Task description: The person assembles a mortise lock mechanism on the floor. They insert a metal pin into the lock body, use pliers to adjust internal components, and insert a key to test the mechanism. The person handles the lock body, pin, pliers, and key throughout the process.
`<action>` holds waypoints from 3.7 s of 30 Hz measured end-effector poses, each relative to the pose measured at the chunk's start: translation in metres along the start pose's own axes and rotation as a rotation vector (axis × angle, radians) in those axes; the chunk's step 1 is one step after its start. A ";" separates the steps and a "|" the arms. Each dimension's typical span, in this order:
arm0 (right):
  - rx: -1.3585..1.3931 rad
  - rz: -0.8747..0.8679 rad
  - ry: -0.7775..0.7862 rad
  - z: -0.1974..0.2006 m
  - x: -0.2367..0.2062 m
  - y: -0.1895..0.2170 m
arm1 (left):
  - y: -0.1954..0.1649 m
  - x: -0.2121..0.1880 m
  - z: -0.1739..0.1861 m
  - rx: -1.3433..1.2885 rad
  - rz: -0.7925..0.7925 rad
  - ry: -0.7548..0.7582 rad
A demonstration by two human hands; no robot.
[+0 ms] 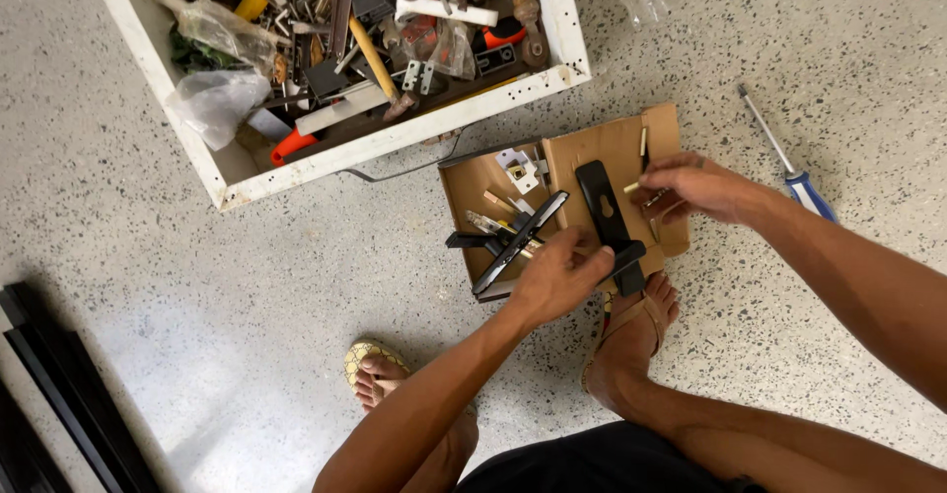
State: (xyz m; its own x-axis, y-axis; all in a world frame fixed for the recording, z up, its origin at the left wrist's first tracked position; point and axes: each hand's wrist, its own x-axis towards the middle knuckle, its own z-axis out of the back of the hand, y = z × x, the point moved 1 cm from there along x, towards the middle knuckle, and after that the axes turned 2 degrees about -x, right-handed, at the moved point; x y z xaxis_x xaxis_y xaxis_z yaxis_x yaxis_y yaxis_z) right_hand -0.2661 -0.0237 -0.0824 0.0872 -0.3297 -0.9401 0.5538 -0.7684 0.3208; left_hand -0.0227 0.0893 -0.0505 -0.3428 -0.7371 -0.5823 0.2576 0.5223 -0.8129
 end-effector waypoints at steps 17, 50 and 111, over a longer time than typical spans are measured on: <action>0.091 0.066 -0.036 -0.017 0.003 -0.050 | 0.059 -0.074 0.036 0.477 -0.501 -0.377; -0.171 0.170 0.082 -0.031 -0.040 0.018 | 0.052 -0.030 0.171 0.228 -0.151 -0.218; -0.924 1.551 -0.783 -0.103 -0.267 0.191 | -0.137 -0.104 0.106 -0.175 -0.701 -0.333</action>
State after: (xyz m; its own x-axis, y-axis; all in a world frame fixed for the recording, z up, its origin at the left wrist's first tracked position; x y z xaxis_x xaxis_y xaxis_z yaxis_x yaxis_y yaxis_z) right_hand -0.0980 -0.0260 0.2177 0.6601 -0.6505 0.3757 0.5852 0.7589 0.2857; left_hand 0.0733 0.0490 0.1222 -0.0772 -0.9940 0.0772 -0.0732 -0.0716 -0.9947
